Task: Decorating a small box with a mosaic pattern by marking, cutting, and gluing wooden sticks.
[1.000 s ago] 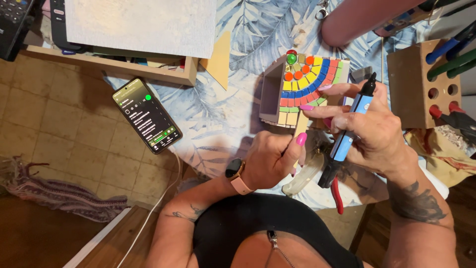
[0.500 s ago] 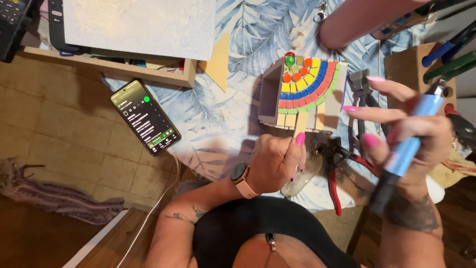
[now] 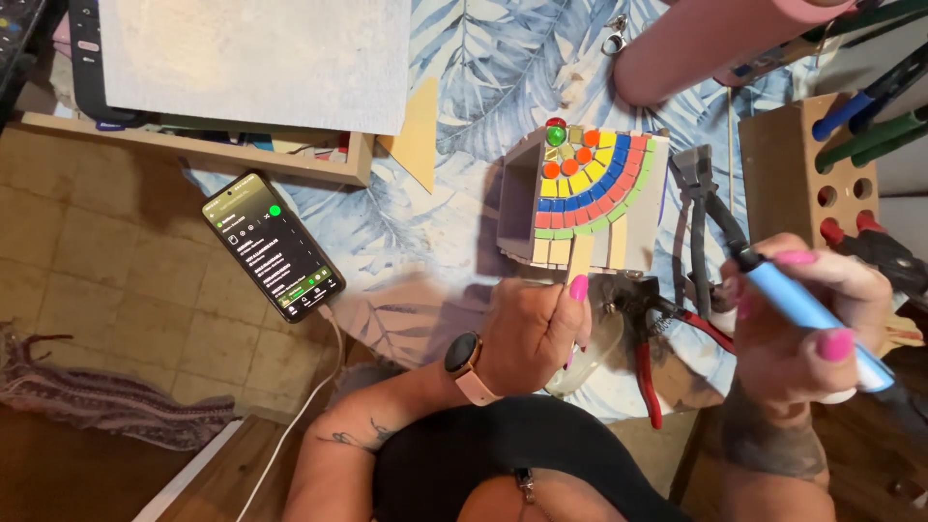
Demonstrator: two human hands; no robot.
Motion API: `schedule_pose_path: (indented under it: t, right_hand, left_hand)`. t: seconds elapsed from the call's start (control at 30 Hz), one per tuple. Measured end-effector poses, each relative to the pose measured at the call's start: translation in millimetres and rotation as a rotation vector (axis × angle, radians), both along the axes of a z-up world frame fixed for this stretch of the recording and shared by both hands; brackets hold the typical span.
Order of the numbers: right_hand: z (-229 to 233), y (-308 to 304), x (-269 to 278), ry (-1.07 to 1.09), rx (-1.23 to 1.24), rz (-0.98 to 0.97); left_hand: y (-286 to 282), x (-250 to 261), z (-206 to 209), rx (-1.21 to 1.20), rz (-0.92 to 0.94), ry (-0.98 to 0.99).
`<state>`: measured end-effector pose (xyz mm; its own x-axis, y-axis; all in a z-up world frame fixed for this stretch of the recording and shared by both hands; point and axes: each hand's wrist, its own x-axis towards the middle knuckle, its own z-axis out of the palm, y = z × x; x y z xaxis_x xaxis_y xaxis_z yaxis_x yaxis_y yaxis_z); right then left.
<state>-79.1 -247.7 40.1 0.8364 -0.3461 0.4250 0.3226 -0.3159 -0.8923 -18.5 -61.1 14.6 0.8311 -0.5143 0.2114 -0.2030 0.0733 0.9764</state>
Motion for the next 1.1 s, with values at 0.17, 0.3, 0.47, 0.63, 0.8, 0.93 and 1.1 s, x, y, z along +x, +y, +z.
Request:
schedule_pose_path:
  t: [0.17, 0.3, 0.47, 0.63, 0.8, 0.93, 1.1]
  right_hand:
    - [1, 5, 6, 0.022, 0.007, 0.025]
    - [-5, 0, 4, 0.056, 0.051, 0.020]
    - [-5, -2, 3, 0.101, 0.102, 0.037]
    - [-8, -4, 3, 0.076, 0.023, 0.042]
    - [-7, -4, 3, 0.136, 0.093, 0.035]
    - [-8, -4, 3, 0.150, 0.106, 0.027]
    - [-6, -24, 1, 0.148, -0.085, 0.301]
  left_hand:
    - [0, 0, -3, -0.029, -0.004, 0.008]
    - [1, 2, -2, -0.016, 0.010, -0.037]
    - [2, 4, 0, -0.033, -0.013, -0.016]
    - [1, 5, -2, -0.034, -0.024, -0.034]
    - [-2, 4, -5, -0.019, 0.020, -0.080]
    - [-2, 4, -5, 0.000, 0.024, -0.065]
    - [-2, 2, -7, 0.033, 0.027, -0.064]
